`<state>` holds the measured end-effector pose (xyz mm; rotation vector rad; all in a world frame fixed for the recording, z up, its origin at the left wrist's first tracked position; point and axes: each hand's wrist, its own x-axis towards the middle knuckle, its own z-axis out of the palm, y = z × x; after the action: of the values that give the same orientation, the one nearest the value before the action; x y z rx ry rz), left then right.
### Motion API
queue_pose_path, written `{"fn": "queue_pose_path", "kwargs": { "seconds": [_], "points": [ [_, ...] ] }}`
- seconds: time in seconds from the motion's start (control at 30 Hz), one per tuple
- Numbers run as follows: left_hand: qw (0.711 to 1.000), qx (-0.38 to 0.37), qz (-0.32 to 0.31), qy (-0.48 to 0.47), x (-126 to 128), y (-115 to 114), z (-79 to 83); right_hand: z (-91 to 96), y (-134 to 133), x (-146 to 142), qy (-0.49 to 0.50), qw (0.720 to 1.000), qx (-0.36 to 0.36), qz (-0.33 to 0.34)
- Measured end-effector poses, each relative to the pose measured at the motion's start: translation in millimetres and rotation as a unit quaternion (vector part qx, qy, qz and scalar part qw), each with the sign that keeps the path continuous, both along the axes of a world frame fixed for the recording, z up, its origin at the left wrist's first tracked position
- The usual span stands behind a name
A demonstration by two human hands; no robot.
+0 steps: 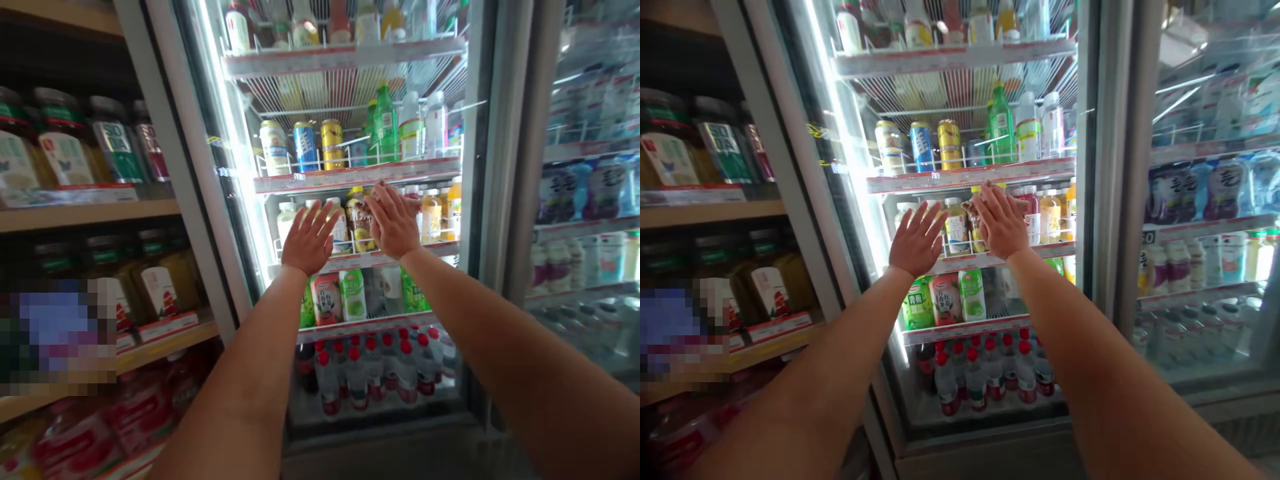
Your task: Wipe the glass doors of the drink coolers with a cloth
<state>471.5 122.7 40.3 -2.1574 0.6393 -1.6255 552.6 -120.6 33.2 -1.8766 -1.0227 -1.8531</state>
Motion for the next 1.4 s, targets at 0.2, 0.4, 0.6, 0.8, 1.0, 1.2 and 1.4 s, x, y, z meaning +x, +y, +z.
{"fn": "queue_pose_path", "kwargs": {
  "seconds": [0.2, 0.4, 0.6, 0.8, 1.0, 1.2, 1.4],
  "points": [
    [1.000, -0.005, -0.004, 0.005, 0.5, -0.6, 0.2, 1.9, 1.3, 10.7, -0.012, 0.990, 0.138, 0.004],
    [1.000, 0.001, -0.003, -0.005, 1.1, -0.2, 0.0, -2.4, 0.0, 11.9, -0.017, 0.989, 0.148, -0.004],
    [1.000, 0.013, 0.000, -0.028, 1.0, 0.0, -0.3, -6.6, -3.3, -0.7, -0.041, 0.995, -0.088, 0.001],
    [1.000, 0.005, -0.009, -0.014, 0.4, -0.5, 0.2, -5.6, -1.2, 4.8, 0.006, 0.993, 0.121, -0.005],
    [1.000, 0.005, -0.011, -0.014, 0.9, 0.4, 0.1, -9.9, -1.3, 0.1, -0.063, 0.996, -0.058, -0.010],
    [1.000, 0.012, -0.008, -0.026, 1.5, 0.2, 0.4, -7.5, -1.7, 3.2, -0.011, 0.992, 0.121, -0.020],
    [1.000, 0.011, -0.007, -0.026, 0.9, 0.2, 0.1, -11.7, -0.5, 0.1, -0.054, 0.997, -0.049, -0.021]
  ]
}}
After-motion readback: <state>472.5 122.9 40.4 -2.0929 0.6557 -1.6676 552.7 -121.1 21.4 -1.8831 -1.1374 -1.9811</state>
